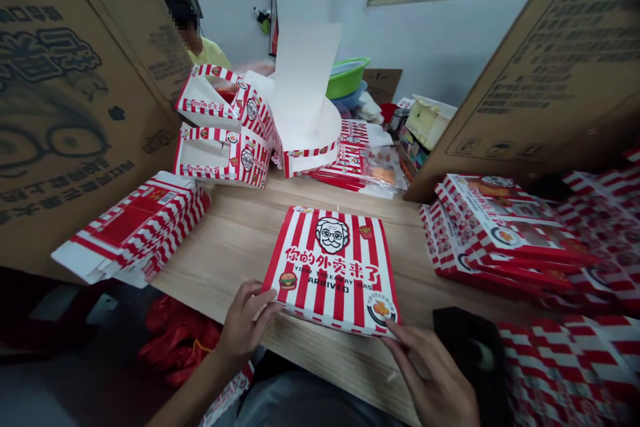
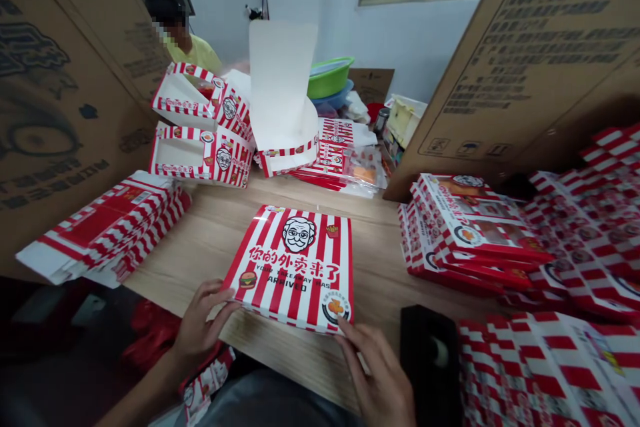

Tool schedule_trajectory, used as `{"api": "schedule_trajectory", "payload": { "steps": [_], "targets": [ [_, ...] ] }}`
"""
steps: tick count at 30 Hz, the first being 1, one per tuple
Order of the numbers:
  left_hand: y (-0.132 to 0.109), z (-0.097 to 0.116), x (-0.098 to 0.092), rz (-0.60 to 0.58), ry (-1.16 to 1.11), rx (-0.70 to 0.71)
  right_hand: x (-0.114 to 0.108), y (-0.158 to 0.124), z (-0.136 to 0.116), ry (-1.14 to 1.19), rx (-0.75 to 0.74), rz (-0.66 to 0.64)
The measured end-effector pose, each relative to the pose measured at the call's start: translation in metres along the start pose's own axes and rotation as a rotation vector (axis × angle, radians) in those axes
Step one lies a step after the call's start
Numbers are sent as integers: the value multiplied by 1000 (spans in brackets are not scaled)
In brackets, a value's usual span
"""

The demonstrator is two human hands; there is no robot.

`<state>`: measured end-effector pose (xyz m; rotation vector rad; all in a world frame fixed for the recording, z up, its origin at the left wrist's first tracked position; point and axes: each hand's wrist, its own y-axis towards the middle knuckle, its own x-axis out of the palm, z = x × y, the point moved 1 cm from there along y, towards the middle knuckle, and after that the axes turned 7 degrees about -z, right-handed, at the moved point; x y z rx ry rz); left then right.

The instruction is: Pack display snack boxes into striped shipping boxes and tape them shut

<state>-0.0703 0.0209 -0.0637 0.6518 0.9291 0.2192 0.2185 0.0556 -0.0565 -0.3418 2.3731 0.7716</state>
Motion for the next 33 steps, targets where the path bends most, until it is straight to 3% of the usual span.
{"api": "schedule_trajectory", "payload": {
  "steps": [5,13,16,20,24,28,33],
  "targets": [
    [5,-2,-5,-105,-100,-46,-5,5,1,53,-3,-56],
    [2,-9,-2,-108,-91,7,-7,16,7,121,30,-3],
    [3,-10,-7,-138,-71,36,-10,20,10,231,107,-52],
    [14,-5,-14,-201,-159,-77,-12,26,11,308,146,-151],
    [17,-5,-13,-201,-177,-41,-14,23,8,174,34,-167],
    [13,-10,-12,-194,-150,21,-12,22,2,-161,-118,-49],
    [12,-6,-12,-212,-157,61,25,37,-17,-433,-390,-47]
  ]
}}
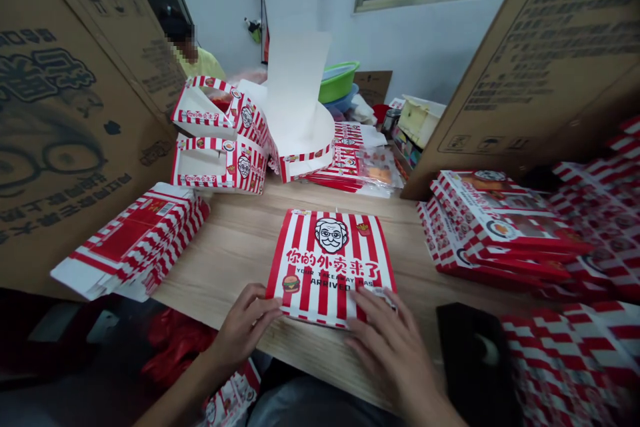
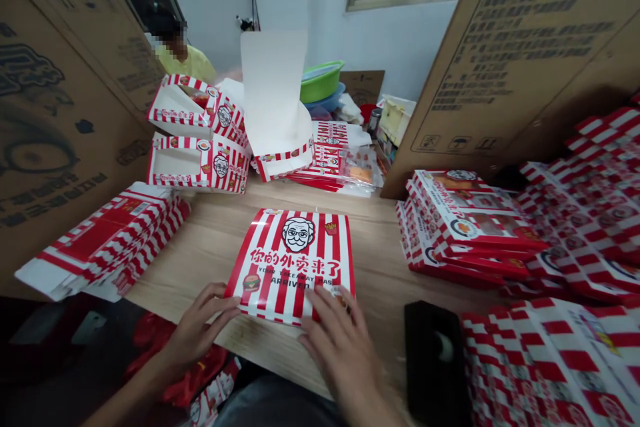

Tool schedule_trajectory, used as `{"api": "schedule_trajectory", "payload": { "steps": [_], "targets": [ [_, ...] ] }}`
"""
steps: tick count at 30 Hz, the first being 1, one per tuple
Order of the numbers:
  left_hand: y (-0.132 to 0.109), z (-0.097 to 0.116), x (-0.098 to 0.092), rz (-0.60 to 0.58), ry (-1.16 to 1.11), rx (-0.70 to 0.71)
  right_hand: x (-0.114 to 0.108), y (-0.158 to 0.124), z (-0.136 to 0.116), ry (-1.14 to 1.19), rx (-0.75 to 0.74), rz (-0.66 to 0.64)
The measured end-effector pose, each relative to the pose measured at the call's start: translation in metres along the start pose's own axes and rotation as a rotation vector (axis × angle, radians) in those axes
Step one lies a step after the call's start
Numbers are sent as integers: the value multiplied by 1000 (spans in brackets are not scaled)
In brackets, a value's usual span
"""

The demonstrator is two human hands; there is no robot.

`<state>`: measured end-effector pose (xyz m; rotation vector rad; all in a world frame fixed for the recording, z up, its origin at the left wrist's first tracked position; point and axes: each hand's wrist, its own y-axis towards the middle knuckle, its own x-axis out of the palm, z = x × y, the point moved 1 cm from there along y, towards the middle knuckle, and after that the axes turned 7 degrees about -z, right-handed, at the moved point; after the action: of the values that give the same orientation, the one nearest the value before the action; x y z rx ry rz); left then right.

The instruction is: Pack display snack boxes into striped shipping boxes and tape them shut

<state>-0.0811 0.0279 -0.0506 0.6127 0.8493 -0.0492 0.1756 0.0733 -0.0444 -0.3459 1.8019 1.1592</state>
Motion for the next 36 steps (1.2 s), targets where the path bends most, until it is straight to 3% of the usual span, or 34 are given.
{"api": "schedule_trajectory", "payload": {
  "steps": [6,13,18,22,24,28,36],
  "targets": [
    [-11,-2,16,102,37,-65,20,16,-19,-14,-22,4],
    [-12,-4,19,164,237,65,14,9,-13,15,-26,46],
    [-14,0,23,150,150,47,29,41,-30,90,12,0],
    [-21,-3,34,244,64,-92,43,65,-48,117,-48,-18],
    [-24,-6,37,267,36,-141,43,69,-51,141,-101,-49],
    [-24,-6,36,237,52,-93,32,69,-49,156,-162,-71],
    [-22,-9,35,225,-15,-115,32,70,-49,134,-160,-104]
  ]
}}
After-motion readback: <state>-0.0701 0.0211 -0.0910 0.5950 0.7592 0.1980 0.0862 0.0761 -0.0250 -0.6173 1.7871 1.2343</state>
